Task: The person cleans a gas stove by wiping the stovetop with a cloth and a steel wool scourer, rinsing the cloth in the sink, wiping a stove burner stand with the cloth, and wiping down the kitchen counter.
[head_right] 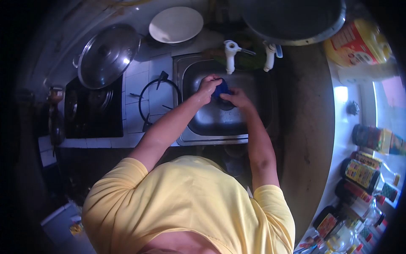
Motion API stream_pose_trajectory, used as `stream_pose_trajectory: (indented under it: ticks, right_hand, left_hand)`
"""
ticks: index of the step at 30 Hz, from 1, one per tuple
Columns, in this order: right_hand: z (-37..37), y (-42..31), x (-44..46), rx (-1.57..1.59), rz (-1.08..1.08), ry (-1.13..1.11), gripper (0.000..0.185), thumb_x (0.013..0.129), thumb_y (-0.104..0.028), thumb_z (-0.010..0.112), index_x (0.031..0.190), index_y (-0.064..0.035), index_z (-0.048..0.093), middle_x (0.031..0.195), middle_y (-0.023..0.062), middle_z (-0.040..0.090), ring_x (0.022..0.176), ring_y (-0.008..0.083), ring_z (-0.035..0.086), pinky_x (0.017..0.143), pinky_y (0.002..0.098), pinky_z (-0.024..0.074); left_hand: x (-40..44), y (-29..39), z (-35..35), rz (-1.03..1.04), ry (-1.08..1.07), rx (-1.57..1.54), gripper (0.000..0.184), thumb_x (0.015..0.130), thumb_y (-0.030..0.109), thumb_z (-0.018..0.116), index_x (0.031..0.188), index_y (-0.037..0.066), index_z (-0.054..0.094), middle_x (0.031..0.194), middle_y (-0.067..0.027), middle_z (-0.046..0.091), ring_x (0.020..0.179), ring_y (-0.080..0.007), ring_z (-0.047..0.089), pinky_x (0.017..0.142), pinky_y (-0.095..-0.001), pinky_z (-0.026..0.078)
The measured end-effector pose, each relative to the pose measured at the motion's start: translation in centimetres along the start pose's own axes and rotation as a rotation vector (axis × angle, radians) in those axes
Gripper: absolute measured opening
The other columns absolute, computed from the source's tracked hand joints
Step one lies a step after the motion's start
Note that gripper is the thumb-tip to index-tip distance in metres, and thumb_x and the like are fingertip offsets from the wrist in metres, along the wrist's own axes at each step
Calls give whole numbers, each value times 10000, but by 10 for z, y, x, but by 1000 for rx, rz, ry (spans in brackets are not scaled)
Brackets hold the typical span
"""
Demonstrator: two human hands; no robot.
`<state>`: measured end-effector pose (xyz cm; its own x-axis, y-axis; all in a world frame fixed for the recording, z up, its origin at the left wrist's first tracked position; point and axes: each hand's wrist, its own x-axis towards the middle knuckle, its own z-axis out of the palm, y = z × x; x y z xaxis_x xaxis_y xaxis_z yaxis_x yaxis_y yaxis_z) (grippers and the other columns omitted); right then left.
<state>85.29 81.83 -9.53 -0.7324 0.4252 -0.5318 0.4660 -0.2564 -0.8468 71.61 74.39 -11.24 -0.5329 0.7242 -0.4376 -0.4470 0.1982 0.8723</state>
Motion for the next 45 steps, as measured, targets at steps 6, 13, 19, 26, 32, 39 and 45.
stream_pose_trajectory:
  ticks: [6,13,19,26,32,39,45]
  right_hand:
    - [-20,23,27,-46,-158,473,226,728,-205,691,817,-3,646,716,26,623,636,80,533,609,254,429]
    - [60,-10,-29,-61,-347,297,105,790,-78,610,844,10,632,730,5,574,678,80,514,630,222,409]
    - [12,2,-33,533,-207,461,155,798,-149,635,922,-57,617,830,49,607,763,151,568,735,284,451]
    - [29,15,-9,1308,-219,141,325,810,-238,584,1063,-35,561,898,80,604,818,232,582,780,385,472]
    - [13,11,14,695,-176,406,323,735,-60,517,1055,-21,540,707,29,513,641,149,520,630,277,462]
    - [38,15,16,918,79,329,271,825,-130,528,1075,-30,498,844,73,538,806,209,556,722,345,481]
    - [47,12,-6,785,-209,131,330,735,-35,607,1048,-47,504,908,104,559,864,234,561,816,351,480]
  left_hand:
    - [3,-2,-24,-80,160,373,332,804,294,586,1061,85,567,985,-91,581,918,-223,540,815,-402,420]
    - [-3,-5,-3,-676,-271,-401,447,805,427,533,1061,62,501,1028,-168,560,911,-322,563,795,-519,442]
    - [-5,-34,-1,-698,35,-456,220,785,275,555,921,103,532,842,-91,568,723,-235,562,584,-392,483]
    - [-47,-22,37,-602,-429,-503,613,705,487,676,1173,196,408,1073,-62,486,988,-212,479,636,-382,457]
    - [-69,32,20,-160,-475,813,634,581,228,771,1024,-70,429,997,-200,517,941,-253,559,705,-407,496]
    - [-99,29,8,157,-234,1174,614,641,121,663,1175,-7,389,1152,-250,446,1055,-387,498,873,-428,438]
    - [-81,17,-11,-25,-252,13,1027,536,139,749,1361,198,141,1124,-162,473,1031,-319,486,857,-373,422]
